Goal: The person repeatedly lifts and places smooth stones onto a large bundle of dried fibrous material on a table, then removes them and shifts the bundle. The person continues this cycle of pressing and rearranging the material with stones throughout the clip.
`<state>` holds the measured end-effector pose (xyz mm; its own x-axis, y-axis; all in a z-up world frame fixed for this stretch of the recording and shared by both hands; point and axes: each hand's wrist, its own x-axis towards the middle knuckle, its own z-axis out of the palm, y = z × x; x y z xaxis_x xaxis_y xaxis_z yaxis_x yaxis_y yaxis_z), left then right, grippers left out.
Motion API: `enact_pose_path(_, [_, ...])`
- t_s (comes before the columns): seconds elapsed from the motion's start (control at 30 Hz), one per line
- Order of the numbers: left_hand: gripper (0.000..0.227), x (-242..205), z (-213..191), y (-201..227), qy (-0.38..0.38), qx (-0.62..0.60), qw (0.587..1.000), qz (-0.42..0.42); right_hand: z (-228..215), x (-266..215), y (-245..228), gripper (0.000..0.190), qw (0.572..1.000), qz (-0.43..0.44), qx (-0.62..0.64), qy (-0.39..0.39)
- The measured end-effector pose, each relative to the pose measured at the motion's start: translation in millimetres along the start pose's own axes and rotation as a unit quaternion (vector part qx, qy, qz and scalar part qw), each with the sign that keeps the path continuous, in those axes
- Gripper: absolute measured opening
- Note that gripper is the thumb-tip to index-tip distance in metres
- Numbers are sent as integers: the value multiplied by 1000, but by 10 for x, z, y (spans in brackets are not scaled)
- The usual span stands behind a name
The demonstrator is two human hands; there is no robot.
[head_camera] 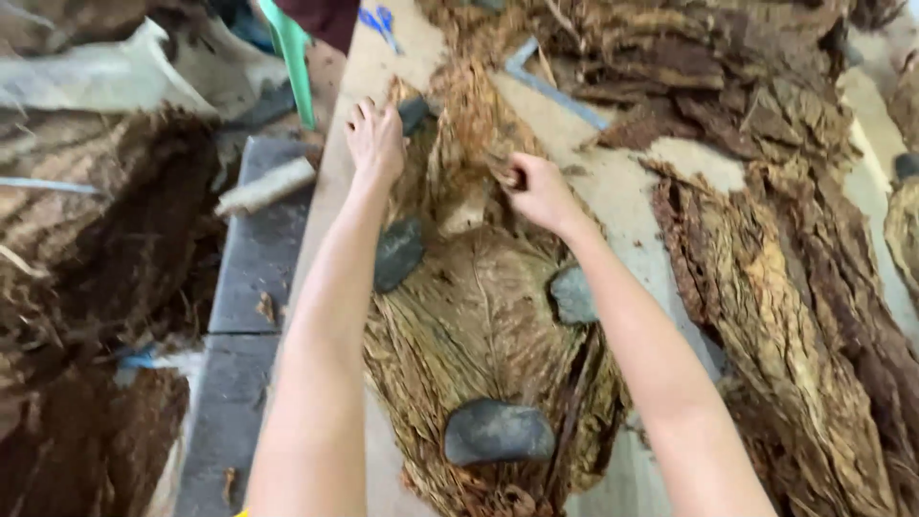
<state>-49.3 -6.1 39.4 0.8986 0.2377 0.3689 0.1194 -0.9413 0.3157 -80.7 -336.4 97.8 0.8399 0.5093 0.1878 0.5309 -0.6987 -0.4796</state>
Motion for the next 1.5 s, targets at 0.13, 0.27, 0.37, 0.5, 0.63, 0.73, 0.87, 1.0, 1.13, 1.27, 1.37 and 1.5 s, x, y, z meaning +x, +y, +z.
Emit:
enact_pose_path(0.13, [45,-73,-14,-95,-108,-602,791,36,-499,-299,-429,41,967,78,237,44])
enact_pose_path(0.27, [106,-748,-943,93,-274,-673,671,147,-766,-248,-543,65,967,88,239,11])
enact_pose_path(0.37, [148,-776,-1099,328,-363,-494,765,196,-840,-66,-359,55,958,119,261,-26])
enact_pose_path(0.5, [31,-809,-873,429,-192,-484,847,109,-855,-46,-342,39,927,190,318,-55])
enact_pose_path(0.63, [37,-680,-595,426,-85,-600,794,-53,-947,-134,-544,30,876,236,420,-38])
enact_pose_path(0.73, [18,-629,-359,434,-83,-570,809,-115,-521,200,319,27,889,191,411,58])
enact_pose_path(0.87, [10,-118,832,-112,-51,-365,926,-83,210,453,1330,39,902,203,359,124])
enact_pose_path(1.0, [42,-273,56,-64,-99,-353,927,-76,488,355,1412,29,944,140,234,185])
enact_pose_path(1.13, [39,-321,-436,-25,-126,-370,911,-128,245,186,622,31,976,84,116,166])
enact_pose_path(1.27, [31,-290,-528,3,-132,-428,878,-169,61,237,-23,20,978,172,9,119])
enact_pose_path(1.37, [48,-239,-618,69,-229,-470,848,-93,122,207,-601,34,933,-55,-201,293])
enact_pose_path(1.5, [44,-123,-486,104,-186,-402,892,87,473,108,-1318,61,992,-108,-38,-43])
